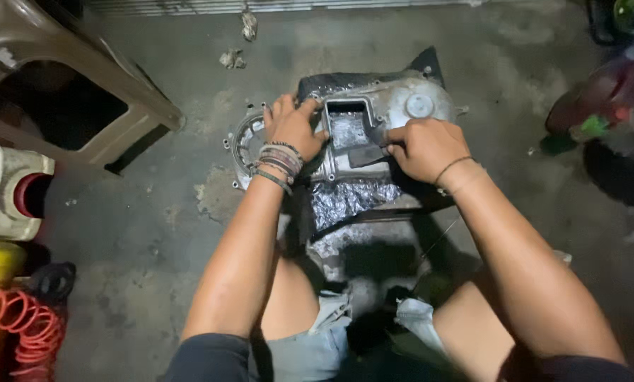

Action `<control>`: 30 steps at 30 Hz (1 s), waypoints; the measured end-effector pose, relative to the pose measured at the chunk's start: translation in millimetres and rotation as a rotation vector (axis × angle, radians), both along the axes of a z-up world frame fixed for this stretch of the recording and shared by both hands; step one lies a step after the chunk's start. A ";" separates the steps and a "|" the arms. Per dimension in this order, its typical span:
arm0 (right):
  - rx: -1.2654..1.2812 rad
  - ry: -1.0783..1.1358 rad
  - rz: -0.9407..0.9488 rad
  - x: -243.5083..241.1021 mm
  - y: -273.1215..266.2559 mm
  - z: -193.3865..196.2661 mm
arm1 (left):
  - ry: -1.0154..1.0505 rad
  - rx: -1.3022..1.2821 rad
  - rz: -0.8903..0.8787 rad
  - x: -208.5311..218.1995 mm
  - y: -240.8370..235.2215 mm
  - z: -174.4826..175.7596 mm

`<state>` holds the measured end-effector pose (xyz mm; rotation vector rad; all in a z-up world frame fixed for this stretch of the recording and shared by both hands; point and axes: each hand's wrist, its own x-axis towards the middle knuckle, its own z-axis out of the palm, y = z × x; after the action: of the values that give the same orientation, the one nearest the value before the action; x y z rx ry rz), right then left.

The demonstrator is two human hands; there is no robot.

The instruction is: The person scrubs a metallic engine casing with a wire brush, focusing on the circular opening and the flat surfaces. They rotate the part to clean different sides and edges, removing grime from the component.

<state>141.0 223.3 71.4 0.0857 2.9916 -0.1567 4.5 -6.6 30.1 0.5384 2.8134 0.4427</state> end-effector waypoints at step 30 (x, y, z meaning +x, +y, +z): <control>0.187 0.417 0.313 30.4 -35.0 -7.7 | 0.018 0.083 -0.046 5.3 -5.1 1.9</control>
<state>171.4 188.3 63.7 -0.4478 3.3687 0.1608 9.8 -11.7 32.0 0.6266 2.8034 0.5503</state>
